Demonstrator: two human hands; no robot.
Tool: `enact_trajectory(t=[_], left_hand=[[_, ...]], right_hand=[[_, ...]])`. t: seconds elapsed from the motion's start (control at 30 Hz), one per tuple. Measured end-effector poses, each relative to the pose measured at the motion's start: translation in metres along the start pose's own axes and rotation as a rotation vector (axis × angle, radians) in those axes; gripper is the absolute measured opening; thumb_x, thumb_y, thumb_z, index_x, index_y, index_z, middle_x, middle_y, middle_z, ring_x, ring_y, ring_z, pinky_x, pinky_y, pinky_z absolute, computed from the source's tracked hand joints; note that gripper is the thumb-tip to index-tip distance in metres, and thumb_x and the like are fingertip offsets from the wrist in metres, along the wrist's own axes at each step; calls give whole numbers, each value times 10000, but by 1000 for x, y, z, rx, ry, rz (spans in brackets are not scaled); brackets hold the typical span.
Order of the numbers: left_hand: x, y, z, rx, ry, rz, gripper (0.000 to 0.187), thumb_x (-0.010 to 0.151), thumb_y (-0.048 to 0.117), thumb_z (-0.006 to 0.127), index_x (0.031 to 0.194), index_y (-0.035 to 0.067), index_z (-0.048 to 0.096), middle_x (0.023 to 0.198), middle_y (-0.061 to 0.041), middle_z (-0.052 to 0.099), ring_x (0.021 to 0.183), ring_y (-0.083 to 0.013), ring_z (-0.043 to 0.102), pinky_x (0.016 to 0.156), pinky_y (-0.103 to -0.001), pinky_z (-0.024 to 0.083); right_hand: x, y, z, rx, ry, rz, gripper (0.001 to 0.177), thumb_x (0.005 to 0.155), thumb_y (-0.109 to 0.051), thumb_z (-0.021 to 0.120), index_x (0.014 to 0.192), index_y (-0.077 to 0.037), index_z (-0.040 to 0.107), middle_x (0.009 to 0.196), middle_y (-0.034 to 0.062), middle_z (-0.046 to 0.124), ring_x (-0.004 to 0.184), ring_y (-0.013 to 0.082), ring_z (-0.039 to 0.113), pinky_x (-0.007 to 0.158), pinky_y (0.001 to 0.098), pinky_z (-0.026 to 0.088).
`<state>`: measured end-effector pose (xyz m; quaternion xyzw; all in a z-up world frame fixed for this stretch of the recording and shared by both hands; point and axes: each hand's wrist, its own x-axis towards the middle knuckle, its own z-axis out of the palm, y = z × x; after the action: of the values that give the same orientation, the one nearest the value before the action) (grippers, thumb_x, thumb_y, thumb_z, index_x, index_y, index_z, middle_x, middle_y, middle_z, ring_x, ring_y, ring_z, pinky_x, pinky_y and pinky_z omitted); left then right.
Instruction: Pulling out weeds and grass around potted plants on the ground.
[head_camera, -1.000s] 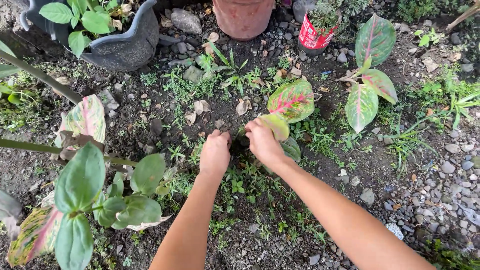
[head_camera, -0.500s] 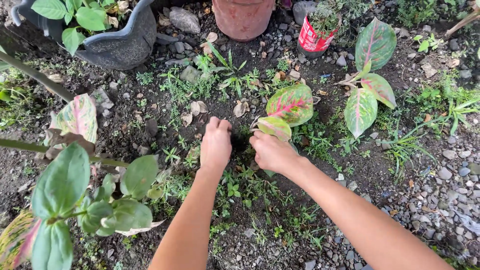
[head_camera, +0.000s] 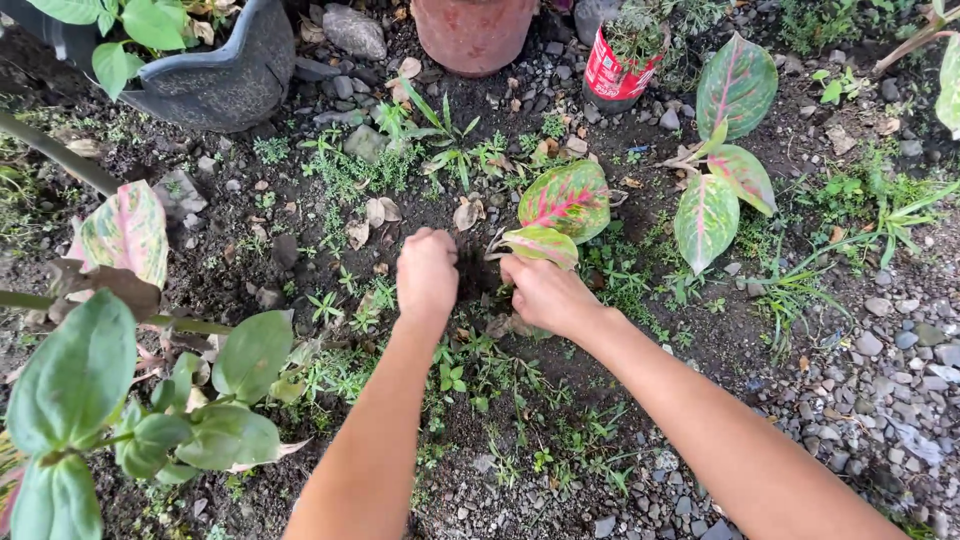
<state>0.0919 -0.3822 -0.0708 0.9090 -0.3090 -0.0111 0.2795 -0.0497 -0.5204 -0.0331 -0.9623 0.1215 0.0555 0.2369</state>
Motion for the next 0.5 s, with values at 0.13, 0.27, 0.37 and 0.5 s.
enact_trajectory(t=[0.13,0.27,0.37,0.5], left_hand=[[-17,-4,-39,-161,36,-32,50,796,13,721,831,32,750,915,-152,712,872,-335,702,833,-439,573],[-45,-4,-67,-159,-113,-92,89,783,83,787,865,54,770,909,-144,720,842,-332,711,814,-434,562],[-65,-1,-74,-104,-271,-73,137,792,130,813,909,70,775,963,-143,713,899,-323,711,861,-420,566],[-91,1,-69,19,-383,87,382,684,145,867,1026,45,729,1131,-194,618,1051,-377,629,893,-461,545]], right_hand=[[-7,-23,-7,13,56,-141,355,769,20,615,1113,-64,638,1079,158,630,1003,401,659,823,524,532],[-9,-38,-6,-30,-80,-152,309,760,-1,648,1052,-91,692,1094,115,580,1070,345,647,832,508,536],[-9,-37,0,-37,-83,-204,331,719,-7,688,1046,-58,685,1090,133,554,1121,350,610,810,517,536],[-10,-38,7,-94,-98,-147,278,822,30,635,1077,-68,687,1145,117,564,1167,325,623,878,478,567]])
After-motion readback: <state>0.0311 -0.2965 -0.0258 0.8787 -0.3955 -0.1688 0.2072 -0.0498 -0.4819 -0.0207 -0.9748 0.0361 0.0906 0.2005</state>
